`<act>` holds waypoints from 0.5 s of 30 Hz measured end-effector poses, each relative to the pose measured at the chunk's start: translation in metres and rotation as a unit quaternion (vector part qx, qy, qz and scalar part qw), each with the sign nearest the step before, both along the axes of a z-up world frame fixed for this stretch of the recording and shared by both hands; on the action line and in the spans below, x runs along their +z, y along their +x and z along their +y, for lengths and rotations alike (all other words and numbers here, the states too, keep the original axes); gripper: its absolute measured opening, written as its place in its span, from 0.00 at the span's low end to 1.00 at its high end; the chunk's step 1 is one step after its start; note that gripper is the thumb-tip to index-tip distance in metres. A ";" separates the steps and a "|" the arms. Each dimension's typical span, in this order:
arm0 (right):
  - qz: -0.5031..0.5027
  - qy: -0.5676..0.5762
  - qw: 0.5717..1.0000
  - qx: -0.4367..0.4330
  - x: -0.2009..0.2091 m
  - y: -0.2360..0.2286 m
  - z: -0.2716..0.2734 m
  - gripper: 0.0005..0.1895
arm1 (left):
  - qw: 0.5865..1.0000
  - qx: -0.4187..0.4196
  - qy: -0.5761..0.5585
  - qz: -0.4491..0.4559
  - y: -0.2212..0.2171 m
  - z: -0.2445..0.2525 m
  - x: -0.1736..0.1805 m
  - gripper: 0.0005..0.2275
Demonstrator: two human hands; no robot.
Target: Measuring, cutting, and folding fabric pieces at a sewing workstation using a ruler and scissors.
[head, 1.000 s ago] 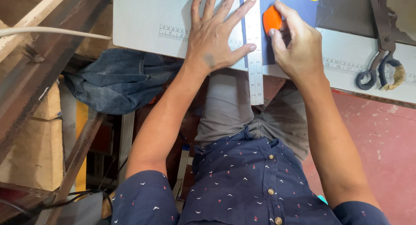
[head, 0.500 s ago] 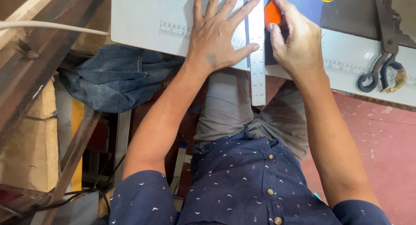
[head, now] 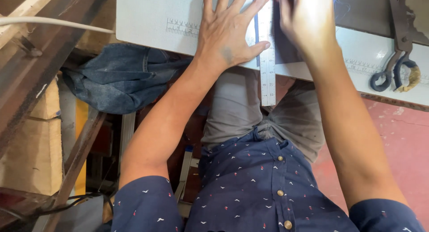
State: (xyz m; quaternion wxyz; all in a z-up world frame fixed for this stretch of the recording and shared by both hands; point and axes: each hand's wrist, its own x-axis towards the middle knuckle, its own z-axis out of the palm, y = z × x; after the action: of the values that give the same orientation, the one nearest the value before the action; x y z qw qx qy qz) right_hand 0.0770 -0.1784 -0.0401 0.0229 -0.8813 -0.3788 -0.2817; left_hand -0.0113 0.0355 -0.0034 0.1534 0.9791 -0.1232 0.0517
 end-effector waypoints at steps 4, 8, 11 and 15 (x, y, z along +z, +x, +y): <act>0.354 0.089 0.931 0.022 0.074 -0.106 -0.017 0.20 | 1.000 0.010 0.014 -0.003 0.000 -0.001 -0.001 0.40; 0.528 0.100 0.827 -0.166 0.106 -0.173 -0.042 0.26 | 1.000 0.000 0.021 0.000 0.001 0.001 -0.008 0.40; 0.678 0.344 0.619 -0.197 0.072 -0.183 -0.055 0.12 | 0.999 0.009 -0.025 0.029 -0.012 -0.003 0.001 0.38; 0.733 0.395 0.537 -0.134 0.027 -0.192 -0.058 0.13 | 0.999 0.011 -0.026 0.037 -0.029 -0.016 -0.005 0.41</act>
State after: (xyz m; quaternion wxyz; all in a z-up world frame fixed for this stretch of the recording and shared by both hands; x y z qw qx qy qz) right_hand -0.1154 -0.2368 -0.0129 0.6003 -0.7216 0.0429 0.3421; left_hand -0.0403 0.0198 -0.0085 0.1826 0.9774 -0.1049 0.0203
